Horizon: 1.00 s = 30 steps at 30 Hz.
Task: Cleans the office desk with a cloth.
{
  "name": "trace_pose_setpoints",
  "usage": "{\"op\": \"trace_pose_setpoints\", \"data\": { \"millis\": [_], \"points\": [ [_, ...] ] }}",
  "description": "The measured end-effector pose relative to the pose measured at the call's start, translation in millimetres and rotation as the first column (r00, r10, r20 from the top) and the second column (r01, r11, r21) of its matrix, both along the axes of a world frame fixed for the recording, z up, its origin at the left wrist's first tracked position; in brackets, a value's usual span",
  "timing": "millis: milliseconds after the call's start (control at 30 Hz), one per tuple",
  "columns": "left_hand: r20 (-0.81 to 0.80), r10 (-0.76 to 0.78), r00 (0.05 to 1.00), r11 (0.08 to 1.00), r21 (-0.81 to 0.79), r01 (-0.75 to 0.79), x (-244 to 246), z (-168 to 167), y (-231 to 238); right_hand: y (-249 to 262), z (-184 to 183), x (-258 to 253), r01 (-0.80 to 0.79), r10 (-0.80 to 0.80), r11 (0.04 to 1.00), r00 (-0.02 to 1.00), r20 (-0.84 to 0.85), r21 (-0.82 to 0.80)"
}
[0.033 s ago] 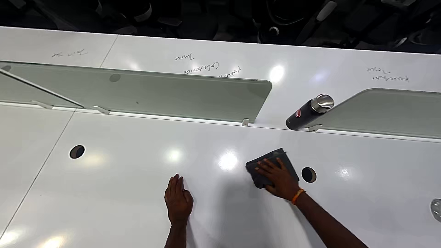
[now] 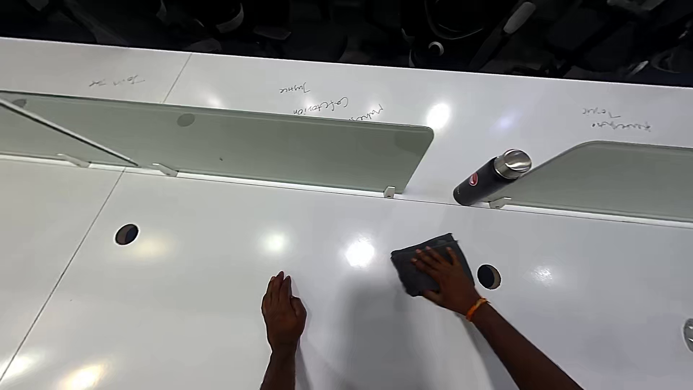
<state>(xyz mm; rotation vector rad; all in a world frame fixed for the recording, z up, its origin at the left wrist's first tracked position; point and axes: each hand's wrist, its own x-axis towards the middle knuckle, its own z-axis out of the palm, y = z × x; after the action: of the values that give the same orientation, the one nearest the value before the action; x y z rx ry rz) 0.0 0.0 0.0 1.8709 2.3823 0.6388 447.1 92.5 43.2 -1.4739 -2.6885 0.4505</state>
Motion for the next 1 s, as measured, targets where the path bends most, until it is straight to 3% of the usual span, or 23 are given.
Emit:
{"op": "trace_pose_setpoints", "data": {
  "millis": [167,300,433,567,667,767,867,1000],
  "points": [
    [0.002,0.009,1.000,0.999,-0.031,-0.008,0,0,1,10,-13,2,0.107,-0.114,0.993,0.985,0.130,0.055],
    [-0.001,0.032,0.999,0.998,-0.057,-0.032,3,2,1,41,-21,-29,0.196,-0.199,0.980,0.976,0.089,0.040],
    [0.000,0.028,1.000,0.997,-0.066,-0.028,3,0,0,78,-29,-76,0.211,-0.213,0.976,0.975,0.059,0.047],
    [0.004,0.028,1.000,0.996,-0.087,-0.027,2,-4,-2,83,-27,-139,0.123,-0.124,0.992,0.991,0.042,0.021],
    [0.012,0.028,1.000,0.995,-0.092,-0.026,2,-4,-2,48,-25,-187,0.028,-0.029,0.999,0.999,0.016,0.018],
    [0.026,0.028,0.999,0.996,-0.086,-0.025,1,-4,-3,-19,-22,-211,-0.088,0.085,0.995,0.994,-0.063,-0.044],
    [0.034,0.031,0.999,0.997,-0.071,-0.029,1,-4,-2,-91,-9,-195,-0.175,0.167,0.959,0.985,-0.053,-0.225],
    [0.035,0.038,0.999,0.996,-0.080,-0.035,1,-5,-2,-148,-9,-142,-0.074,0.074,0.990,0.997,0.000,-0.119]
  ]
}}
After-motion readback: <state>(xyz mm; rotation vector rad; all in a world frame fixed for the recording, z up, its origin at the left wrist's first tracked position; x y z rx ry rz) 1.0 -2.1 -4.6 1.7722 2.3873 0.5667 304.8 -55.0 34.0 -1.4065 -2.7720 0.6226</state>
